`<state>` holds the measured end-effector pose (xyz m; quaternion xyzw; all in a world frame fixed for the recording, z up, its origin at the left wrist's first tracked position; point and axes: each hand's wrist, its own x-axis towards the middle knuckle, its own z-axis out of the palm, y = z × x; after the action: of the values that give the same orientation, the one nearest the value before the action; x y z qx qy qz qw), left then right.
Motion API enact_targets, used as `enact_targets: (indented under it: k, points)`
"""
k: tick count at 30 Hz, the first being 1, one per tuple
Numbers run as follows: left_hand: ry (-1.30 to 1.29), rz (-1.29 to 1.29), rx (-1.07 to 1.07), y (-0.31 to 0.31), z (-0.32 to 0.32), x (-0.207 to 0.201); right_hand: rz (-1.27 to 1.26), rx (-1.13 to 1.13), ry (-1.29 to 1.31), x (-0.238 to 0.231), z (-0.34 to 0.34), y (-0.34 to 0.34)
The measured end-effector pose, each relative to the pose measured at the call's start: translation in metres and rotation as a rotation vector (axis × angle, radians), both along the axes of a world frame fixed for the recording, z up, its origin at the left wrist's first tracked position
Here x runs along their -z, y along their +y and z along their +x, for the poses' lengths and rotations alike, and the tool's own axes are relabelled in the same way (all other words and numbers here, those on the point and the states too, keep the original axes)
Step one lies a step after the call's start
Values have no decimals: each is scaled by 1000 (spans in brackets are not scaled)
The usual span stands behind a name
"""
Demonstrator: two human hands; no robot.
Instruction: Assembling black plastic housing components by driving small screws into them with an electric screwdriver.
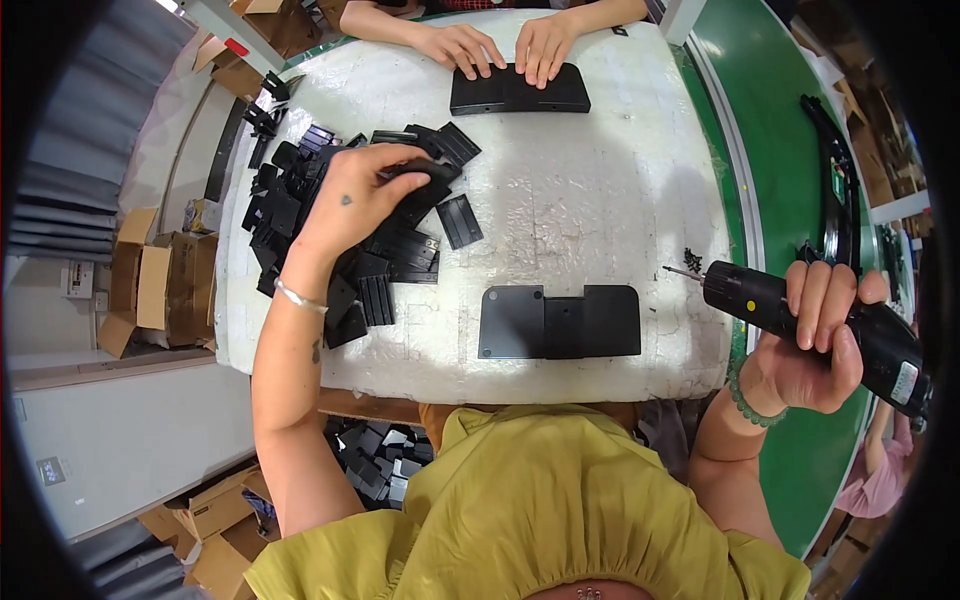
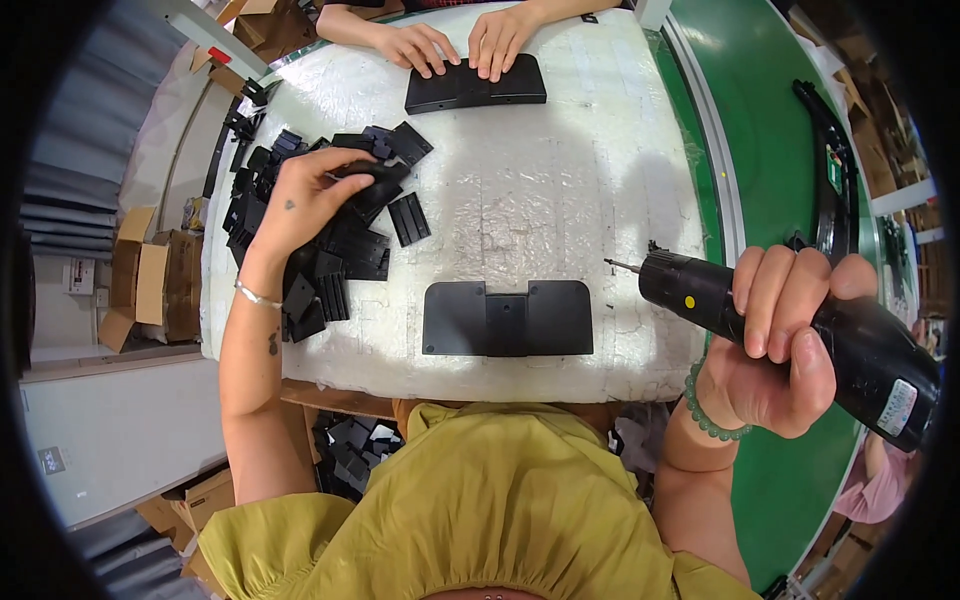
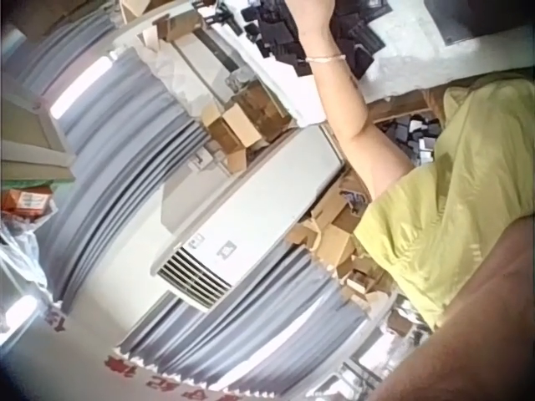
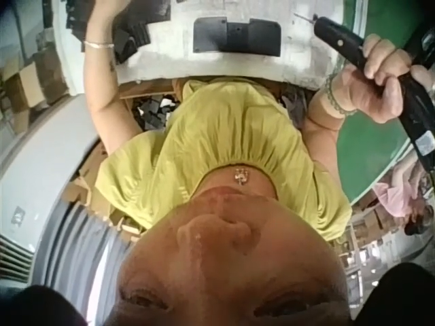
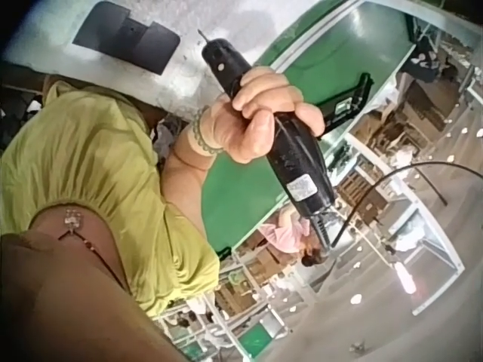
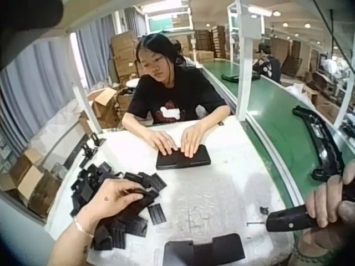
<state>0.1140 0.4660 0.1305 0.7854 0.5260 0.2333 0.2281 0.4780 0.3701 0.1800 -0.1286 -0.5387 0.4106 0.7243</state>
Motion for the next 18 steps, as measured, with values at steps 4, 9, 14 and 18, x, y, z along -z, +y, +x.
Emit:
enact_targets:
  k: [4,9,14,18]
  points:
    - [-310,-95,-143,-10,-3,2,-13,-5,4,2,-2,-2]
    - [-640,-283,-114,-37,27,-5,-15,1,-10,0,-3,-8]
    - [-870,-328,-67,-60,48,2,6,-136,-41,-1,1,-8]
    - [-760,-436,68,-76,67,6,-66,-169,1,-1,-2,-11]
